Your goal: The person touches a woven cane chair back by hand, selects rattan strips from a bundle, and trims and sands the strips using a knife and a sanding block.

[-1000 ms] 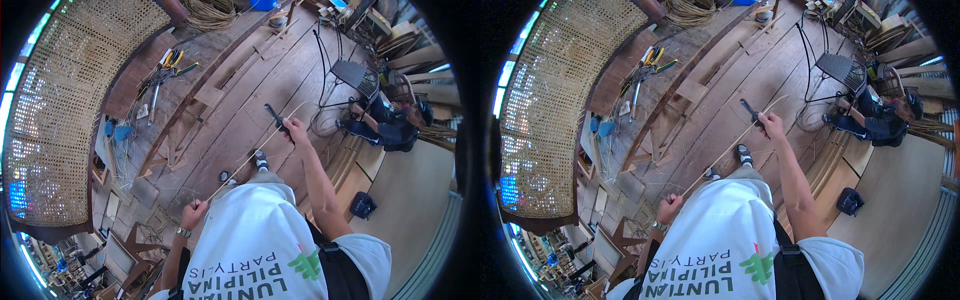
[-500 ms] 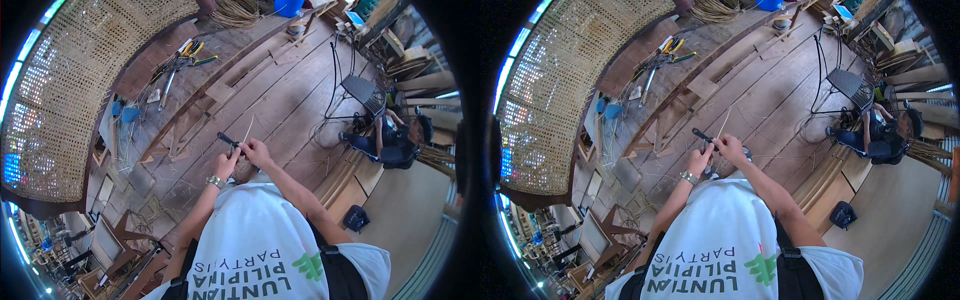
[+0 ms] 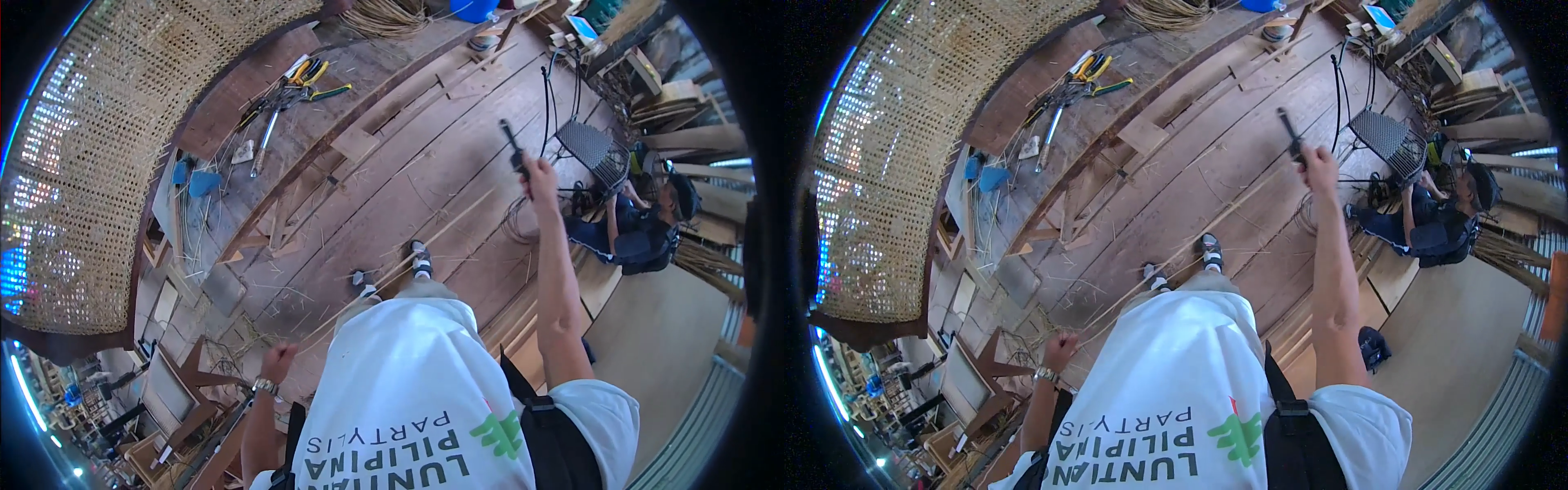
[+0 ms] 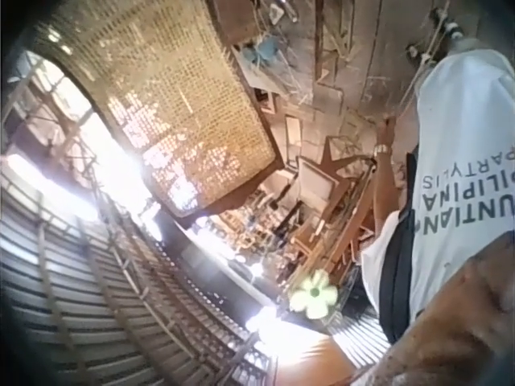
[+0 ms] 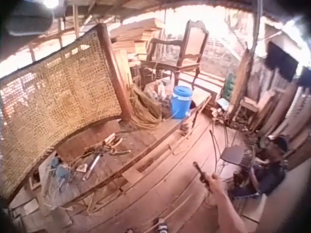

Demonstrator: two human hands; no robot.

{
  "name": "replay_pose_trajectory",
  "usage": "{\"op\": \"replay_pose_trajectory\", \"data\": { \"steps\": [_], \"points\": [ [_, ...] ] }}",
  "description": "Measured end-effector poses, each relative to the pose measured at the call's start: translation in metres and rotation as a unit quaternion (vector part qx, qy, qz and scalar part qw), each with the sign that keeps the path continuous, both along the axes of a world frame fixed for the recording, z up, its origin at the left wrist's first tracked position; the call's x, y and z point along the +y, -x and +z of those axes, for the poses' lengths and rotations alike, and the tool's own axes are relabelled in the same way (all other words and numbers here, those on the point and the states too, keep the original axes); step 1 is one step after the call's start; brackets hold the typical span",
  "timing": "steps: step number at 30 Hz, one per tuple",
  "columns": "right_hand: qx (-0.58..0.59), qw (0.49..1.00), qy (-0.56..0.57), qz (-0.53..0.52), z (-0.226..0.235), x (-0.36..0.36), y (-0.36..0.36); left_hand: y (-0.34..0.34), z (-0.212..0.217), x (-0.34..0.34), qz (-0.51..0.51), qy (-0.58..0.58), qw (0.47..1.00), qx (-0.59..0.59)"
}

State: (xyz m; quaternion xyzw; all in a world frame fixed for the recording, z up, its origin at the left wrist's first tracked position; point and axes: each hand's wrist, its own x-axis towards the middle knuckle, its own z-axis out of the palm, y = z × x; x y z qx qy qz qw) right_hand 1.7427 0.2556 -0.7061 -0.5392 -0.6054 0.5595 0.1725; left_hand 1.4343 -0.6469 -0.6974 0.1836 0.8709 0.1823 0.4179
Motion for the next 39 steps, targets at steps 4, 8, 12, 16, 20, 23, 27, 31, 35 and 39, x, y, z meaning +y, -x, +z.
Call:
{"op": "replay_pose_trajectory", "data": {
  "steps": [4,8,12,16,20,23,27,31,35,39],
  "points": [
    [-0.008,1.000,0.023,0.014,0.004,0.100,-0.015,0.020,0.013,-0.142,-0.051,0.190,0.975,0.101],
    [-0.051,0.999,-0.005,0.008,0.100,0.244,-0.135,0.058,0.022,-0.171,0.100,0.162,0.981,0.025],
    [-0.044,0.996,0.026,0.067,0.054,0.190,-0.036,0.010,0.062,-0.215,0.421,0.084,0.903,-0.027],
    [-0.050,0.992,0.051,0.102,0.003,-0.029,0.052,0.038,-0.021,-0.045,0.553,-0.382,0.652,-0.351],
    [-0.087,0.977,0.094,0.171,-0.026,-0.130,0.053,0.046,0.014,0.234,0.343,-0.428,0.634,-0.545],
    [-0.108,0.957,0.098,0.250,-0.033,-0.203,0.062,0.043,0.049,0.325,0.355,-0.361,0.734,-0.452],
    [-0.054,0.957,0.193,0.210,-0.049,-0.225,0.024,0.028,0.037,0.382,0.308,-0.324,0.810,-0.380],
    [-0.058,0.957,0.226,0.171,-0.059,-0.206,-0.020,0.011,0.029,0.410,0.271,-0.295,0.854,-0.332],
    [-0.084,0.963,0.196,0.165,-0.055,-0.175,-0.028,0.003,0.026,0.416,0.263,-0.282,0.885,-0.262],
    [-0.070,0.962,0.176,0.195,-0.061,-0.157,0.015,0.027,0.034,0.390,0.270,-0.259,0.906,-0.200]
  ]
}}
